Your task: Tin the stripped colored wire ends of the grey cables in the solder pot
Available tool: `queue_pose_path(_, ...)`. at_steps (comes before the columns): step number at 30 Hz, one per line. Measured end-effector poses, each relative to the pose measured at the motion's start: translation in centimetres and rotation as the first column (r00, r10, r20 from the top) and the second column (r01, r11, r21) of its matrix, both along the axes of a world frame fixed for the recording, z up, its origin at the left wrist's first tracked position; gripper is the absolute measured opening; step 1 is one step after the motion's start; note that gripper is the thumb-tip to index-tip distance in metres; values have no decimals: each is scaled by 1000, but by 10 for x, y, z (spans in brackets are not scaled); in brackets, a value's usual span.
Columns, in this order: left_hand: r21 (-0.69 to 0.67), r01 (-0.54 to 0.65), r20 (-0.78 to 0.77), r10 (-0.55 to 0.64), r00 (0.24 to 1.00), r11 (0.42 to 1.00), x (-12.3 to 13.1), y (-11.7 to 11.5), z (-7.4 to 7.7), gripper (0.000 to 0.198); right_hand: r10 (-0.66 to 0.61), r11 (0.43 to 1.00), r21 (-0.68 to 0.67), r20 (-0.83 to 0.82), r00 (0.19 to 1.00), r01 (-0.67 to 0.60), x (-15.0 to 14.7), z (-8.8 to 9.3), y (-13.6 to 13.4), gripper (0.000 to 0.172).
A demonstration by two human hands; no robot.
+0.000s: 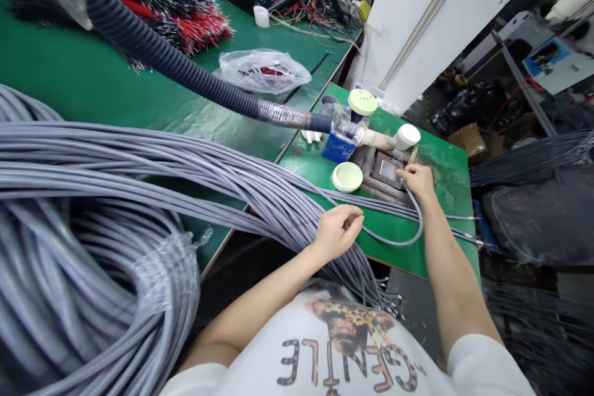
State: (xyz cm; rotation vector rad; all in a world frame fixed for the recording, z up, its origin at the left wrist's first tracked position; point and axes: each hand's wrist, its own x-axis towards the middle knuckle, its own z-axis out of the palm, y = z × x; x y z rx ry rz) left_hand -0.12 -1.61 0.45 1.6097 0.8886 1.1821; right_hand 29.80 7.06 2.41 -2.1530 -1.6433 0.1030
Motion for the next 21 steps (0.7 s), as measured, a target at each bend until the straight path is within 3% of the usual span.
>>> queue_pose_path(14, 18, 0, -6, 0, 1000, 1000, 0, 0, 0, 12, -8, 999, -44, -1, 1000, 8, -1, -6, 5, 29)
queue_pose_path(21, 68, -32, 6, 31, 999, 997, 1, 1, -6, 8, -23, 1000, 19, -121, 992, 25, -6, 18, -15, 37)
